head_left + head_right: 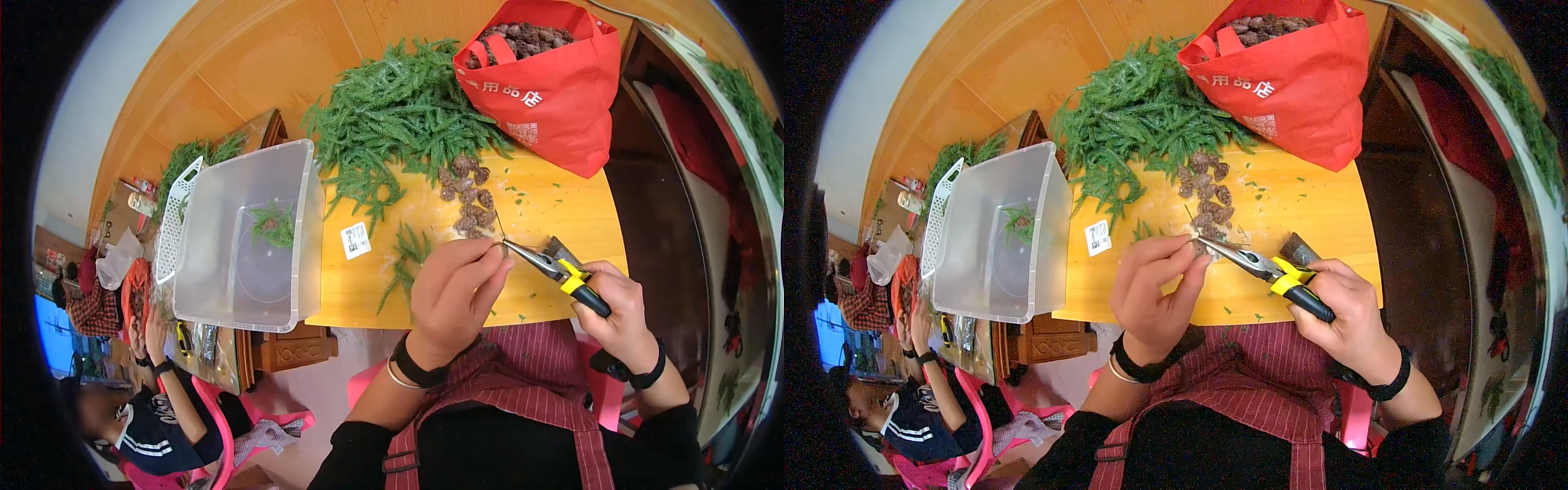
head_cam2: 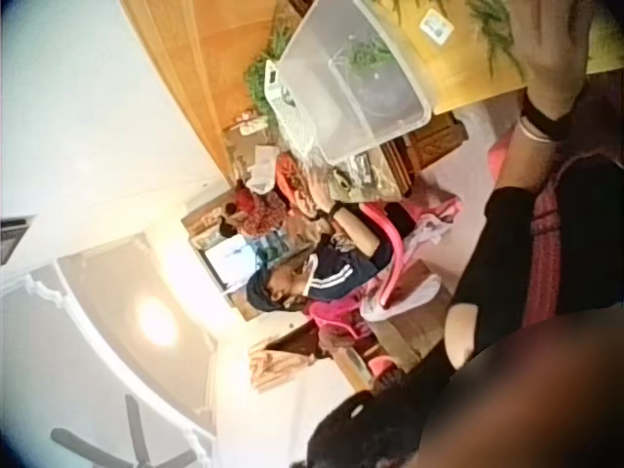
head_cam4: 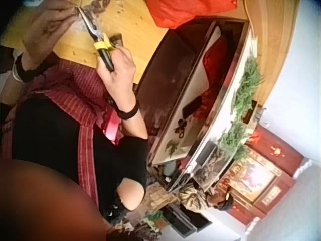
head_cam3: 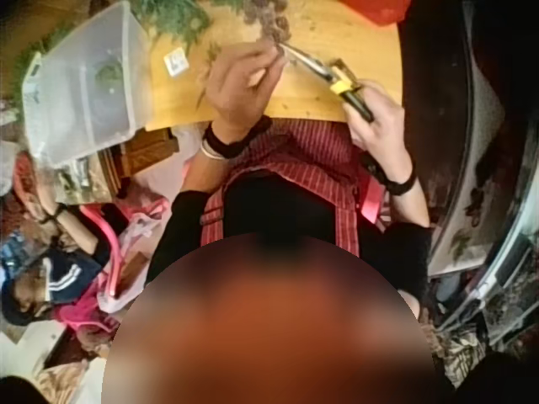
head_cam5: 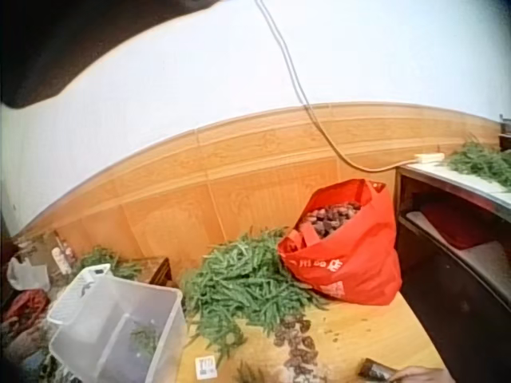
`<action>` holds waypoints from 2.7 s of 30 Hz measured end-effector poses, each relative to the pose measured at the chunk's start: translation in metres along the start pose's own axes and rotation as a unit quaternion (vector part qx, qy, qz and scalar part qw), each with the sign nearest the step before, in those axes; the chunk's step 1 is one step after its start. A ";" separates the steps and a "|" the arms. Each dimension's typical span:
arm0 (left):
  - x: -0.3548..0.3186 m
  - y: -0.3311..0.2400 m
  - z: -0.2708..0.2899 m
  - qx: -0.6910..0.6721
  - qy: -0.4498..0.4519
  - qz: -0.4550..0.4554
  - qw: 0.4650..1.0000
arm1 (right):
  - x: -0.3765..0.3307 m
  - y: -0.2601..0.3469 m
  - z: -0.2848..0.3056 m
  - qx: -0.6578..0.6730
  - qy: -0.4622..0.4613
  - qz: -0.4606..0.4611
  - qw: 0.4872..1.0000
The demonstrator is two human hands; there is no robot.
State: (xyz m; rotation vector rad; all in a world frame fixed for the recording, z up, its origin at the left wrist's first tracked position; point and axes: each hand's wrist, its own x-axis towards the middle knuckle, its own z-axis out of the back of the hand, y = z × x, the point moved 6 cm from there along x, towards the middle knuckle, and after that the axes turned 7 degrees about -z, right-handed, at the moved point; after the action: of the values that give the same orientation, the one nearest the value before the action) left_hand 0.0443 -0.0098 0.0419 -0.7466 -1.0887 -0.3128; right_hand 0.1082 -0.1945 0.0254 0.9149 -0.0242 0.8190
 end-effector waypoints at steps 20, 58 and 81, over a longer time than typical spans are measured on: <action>-0.041 0.048 -0.013 -0.423 -0.026 0.437 0.793 | 0.030 -0.131 0.009 -0.182 0.098 -0.211 0.955; -0.054 0.027 -0.020 -0.483 0.073 0.360 0.795 | 0.053 -0.007 -0.083 0.562 0.174 -0.110 0.801; -0.076 0.085 0.035 0.246 0.324 0.259 0.876 | 0.032 -0.025 -0.085 0.493 0.091 -0.233 0.833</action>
State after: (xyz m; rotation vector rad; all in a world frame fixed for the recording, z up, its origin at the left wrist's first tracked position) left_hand 0.0346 0.0665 -0.0498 -0.3932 -0.2740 0.1752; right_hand 0.1202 -0.1222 -0.0344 1.7166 0.8351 0.4099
